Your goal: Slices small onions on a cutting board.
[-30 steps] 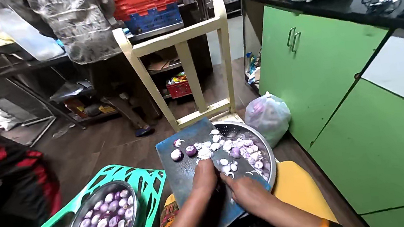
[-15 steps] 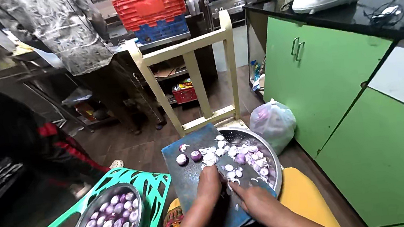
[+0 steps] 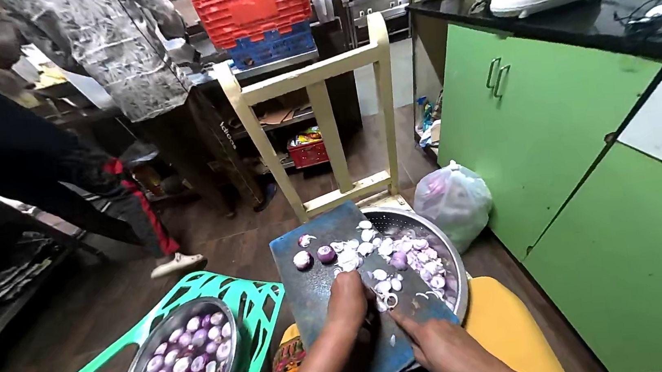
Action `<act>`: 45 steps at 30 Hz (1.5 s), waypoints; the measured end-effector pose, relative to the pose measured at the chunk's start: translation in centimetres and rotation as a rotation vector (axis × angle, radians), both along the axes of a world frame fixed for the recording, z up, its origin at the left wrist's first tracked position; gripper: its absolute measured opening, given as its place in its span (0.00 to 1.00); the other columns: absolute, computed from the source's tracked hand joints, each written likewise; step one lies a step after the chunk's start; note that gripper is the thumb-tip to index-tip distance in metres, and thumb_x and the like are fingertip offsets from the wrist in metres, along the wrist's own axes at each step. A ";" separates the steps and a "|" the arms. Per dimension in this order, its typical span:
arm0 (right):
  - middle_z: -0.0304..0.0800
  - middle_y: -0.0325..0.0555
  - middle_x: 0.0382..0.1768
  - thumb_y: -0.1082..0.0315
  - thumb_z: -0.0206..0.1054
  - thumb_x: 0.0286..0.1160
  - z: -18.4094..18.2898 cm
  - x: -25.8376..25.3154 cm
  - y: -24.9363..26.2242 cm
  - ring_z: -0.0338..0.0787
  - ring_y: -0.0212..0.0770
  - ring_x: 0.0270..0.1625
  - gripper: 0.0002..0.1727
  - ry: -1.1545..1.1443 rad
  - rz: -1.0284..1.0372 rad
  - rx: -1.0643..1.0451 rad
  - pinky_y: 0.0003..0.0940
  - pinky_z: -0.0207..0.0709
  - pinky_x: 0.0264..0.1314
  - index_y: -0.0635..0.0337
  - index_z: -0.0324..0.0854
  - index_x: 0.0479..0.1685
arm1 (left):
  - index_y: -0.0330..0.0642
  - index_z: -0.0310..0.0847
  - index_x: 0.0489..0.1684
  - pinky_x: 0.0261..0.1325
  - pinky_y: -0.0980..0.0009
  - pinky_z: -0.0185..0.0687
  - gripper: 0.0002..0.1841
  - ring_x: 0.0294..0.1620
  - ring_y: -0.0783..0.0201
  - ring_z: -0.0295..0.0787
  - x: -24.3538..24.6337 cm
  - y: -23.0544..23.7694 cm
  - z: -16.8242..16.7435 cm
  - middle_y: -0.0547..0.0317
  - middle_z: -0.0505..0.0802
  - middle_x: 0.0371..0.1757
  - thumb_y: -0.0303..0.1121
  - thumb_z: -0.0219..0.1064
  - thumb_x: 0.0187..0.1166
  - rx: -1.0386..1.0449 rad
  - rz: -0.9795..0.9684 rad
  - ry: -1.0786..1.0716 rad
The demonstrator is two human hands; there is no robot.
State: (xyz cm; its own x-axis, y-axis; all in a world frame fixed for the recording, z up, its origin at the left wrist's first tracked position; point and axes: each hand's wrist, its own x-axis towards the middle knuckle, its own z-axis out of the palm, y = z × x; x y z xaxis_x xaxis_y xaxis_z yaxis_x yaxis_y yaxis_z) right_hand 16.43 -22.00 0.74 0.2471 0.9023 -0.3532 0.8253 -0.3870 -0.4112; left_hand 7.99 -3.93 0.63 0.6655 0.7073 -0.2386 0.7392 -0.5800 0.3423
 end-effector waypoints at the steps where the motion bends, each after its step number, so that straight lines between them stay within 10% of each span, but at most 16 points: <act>1: 0.93 0.59 0.41 0.64 0.56 0.85 0.5 0.0 -0.1 0.93 0.64 0.47 0.37 0.010 0.001 0.022 0.64 0.84 0.50 0.34 0.54 0.96 | 0.34 0.91 0.41 0.64 0.45 0.87 0.09 0.57 0.44 0.93 0.0 0.2 -0.1 0.42 0.95 0.49 0.32 0.73 0.76 -0.003 -0.002 0.004; 45: 0.92 0.62 0.50 0.65 0.55 0.86 -0.6 0.4 4.1 0.92 0.65 0.56 0.35 -0.012 -0.008 0.014 0.65 0.83 0.58 0.36 0.57 0.95 | 0.33 0.91 0.40 0.66 0.47 0.86 0.09 0.58 0.44 0.93 0.2 0.3 0.4 0.41 0.95 0.49 0.32 0.73 0.75 0.021 -0.005 0.024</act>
